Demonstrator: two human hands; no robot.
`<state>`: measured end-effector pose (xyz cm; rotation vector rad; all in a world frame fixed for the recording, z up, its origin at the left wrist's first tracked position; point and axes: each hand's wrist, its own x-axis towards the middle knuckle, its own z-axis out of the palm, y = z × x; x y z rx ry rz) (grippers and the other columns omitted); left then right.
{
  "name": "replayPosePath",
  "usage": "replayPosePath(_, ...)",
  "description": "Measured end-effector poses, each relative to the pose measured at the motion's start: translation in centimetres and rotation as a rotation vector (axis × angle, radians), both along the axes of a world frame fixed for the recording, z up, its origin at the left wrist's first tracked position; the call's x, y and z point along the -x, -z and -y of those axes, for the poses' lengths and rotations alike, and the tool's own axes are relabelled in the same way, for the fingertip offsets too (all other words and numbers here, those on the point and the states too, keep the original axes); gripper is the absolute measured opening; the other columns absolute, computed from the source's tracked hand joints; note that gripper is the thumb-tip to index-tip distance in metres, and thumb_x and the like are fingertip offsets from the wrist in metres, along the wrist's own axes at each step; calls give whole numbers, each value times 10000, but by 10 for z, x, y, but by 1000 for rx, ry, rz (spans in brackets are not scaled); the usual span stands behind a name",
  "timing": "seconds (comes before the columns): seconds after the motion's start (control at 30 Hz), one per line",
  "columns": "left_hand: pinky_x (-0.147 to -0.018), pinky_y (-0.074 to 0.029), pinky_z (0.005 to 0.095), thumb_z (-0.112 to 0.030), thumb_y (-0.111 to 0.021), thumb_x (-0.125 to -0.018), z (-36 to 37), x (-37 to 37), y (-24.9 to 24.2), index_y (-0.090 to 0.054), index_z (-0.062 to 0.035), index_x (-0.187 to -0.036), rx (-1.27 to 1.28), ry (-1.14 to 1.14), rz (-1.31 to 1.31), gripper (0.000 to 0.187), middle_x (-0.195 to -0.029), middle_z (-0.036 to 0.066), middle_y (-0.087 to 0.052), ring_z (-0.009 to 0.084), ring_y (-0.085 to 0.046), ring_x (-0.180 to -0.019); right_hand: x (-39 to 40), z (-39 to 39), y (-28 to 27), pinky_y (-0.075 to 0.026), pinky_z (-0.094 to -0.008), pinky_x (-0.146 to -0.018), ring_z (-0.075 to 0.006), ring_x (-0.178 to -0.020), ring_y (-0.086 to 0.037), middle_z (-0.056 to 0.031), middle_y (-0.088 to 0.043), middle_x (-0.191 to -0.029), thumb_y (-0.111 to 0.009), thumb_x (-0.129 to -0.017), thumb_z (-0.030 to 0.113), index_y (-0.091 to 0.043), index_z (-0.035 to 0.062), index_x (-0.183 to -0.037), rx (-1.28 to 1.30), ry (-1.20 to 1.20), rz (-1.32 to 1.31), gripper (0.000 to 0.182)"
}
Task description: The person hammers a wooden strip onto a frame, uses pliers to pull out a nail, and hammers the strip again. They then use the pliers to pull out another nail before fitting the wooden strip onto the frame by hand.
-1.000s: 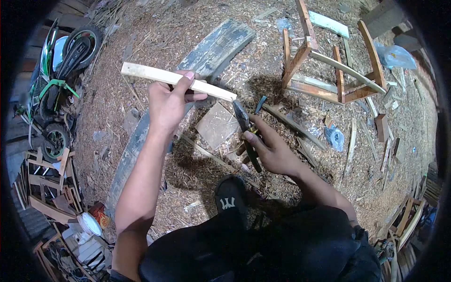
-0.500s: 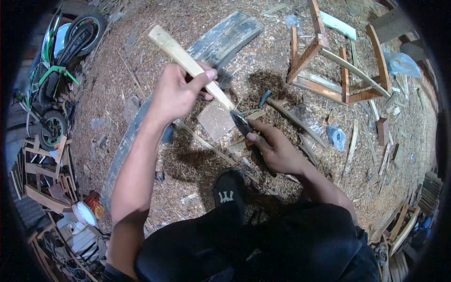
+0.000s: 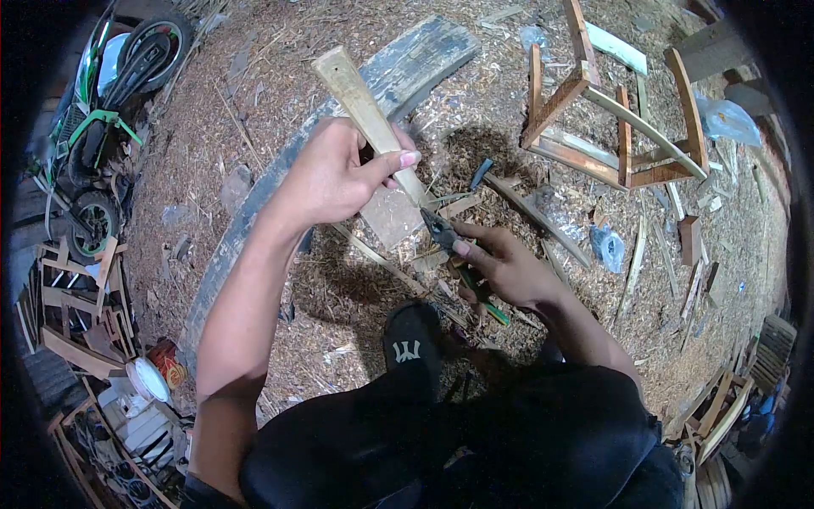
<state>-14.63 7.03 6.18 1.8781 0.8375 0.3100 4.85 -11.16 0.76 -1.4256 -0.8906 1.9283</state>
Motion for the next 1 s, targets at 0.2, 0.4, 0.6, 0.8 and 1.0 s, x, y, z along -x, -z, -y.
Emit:
replayPosePath(0.2,-614,-568,300,-148,-715,-940,5,-8,-4,-747,30,-1015,-9,-65,7,195,-787,115,-745,132,-703,-675,-2,6,8,-532,-361,-860,-206,-935,-664,-126,-693,-993,-552,-1071,301,-500,-25,-1452,-35,22,77,504)
replayPosePath(0.4,-614,-570,308,-166,-703,-952,3,-14,1,-755,9,-1017,-23,-116,7,194,-786,124,-755,130,-705,-666,3,21,32,-521,-365,-888,-204,-952,-640,-141,-697,-1028,-553,-1071,261,-516,-22,-1435,-279,99,289,462)
replayPosePath(0.6,-633,-561,328,-160,-698,-944,11,-18,-1,-763,6,-1024,-57,-140,12,195,-793,131,-757,153,-707,-673,7,20,13,-513,-319,-685,-126,-743,-577,-68,-605,-895,-531,-1079,220,-478,1,-1459,-132,145,121,441)
replayPosePath(0.8,-697,-568,285,-105,-687,-944,15,-16,7,-726,29,-1012,-168,-44,7,155,-848,93,-753,125,-707,-759,6,28,29,-499,-294,-604,-106,-643,-567,-44,-583,-857,-515,-1085,204,-448,8,-1482,-267,184,101,448)
replayPosePath(1.0,-708,-541,307,-112,-696,-929,16,-17,9,-726,11,-997,-111,-48,2,143,-850,73,-745,128,-688,-774,5,34,28,-525,-292,-614,-123,-663,-615,-61,-621,-918,-519,-1086,222,-443,-2,-1487,-112,258,-76,466)
